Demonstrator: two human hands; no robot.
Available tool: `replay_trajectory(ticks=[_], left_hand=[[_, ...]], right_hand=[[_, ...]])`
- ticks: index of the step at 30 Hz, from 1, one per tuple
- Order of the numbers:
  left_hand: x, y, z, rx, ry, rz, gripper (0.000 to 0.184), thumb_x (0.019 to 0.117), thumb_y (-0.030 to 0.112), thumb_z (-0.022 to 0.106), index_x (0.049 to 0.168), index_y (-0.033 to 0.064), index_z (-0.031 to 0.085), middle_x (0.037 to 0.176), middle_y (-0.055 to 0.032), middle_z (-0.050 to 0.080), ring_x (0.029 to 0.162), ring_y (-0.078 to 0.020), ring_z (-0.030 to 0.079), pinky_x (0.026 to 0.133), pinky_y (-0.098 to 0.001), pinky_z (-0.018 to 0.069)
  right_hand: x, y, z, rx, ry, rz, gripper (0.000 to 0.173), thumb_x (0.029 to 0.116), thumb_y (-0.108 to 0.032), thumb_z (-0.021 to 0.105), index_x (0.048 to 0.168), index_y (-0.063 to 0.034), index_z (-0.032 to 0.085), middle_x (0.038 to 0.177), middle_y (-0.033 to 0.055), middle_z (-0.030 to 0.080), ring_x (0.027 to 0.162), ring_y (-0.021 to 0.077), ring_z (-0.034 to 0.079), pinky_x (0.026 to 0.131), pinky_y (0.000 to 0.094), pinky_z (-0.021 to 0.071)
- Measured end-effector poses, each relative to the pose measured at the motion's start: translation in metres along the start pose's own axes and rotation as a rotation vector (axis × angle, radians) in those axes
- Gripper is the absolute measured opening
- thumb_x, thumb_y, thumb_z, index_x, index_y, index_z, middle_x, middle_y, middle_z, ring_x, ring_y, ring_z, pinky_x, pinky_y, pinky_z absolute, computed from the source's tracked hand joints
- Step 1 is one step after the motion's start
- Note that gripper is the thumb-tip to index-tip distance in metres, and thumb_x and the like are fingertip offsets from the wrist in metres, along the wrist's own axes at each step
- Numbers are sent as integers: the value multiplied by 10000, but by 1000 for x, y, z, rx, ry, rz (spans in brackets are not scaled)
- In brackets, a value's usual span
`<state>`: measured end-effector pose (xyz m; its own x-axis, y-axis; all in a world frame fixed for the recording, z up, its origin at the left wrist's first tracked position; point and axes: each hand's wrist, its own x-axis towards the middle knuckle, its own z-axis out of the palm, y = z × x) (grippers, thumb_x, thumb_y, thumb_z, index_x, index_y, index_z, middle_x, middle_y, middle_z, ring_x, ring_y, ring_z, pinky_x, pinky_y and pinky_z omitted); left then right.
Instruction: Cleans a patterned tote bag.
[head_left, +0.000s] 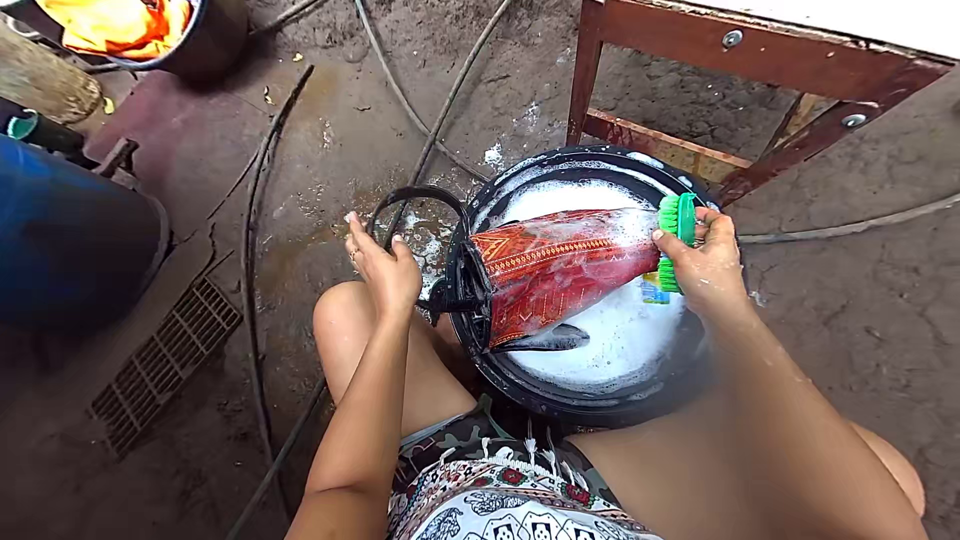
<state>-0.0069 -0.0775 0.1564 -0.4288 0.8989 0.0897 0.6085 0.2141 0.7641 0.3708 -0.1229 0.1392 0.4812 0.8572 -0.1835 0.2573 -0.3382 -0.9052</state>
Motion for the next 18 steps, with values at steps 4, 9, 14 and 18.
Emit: replay_trajectory(ticks=[4,9,14,18], left_hand=[[9,-17,5,442,-13,183,768,957,162,596,1635,95,241,1695,-283,41,1548,-521,74,1169,-732,146],[-16,-9,6,261,-165,330,311,1001,133,557,1250,-26,652,1258,-259,634,1178,-412,612,1006,-591,479],[-74,16,24,-422,-852,-335,253,1075,83,396,989,24,626,754,-31,627,657,-111,609,648,-294,544],[-103,40,54,-878,-703,-845,333,1138,257,226,1109,139,536,827,-15,631,736,-118,631,657,-312,552]], right_hand=[[0,3,-3,-66,15,37,721,928,-211,756,1501,-51,347,1267,212,583,1052,300,641,897,517,542],[-3,8,-4,-59,47,78,712,936,-210,757,1494,-69,338,1243,203,588,1003,299,651,858,516,548],[-5,8,-2,-95,45,90,719,930,-189,760,1497,-60,337,1276,224,568,1038,335,635,876,545,530],[-10,11,-13,-184,-52,79,706,881,-115,797,1460,-59,396,1228,232,605,1006,356,651,847,575,535]])
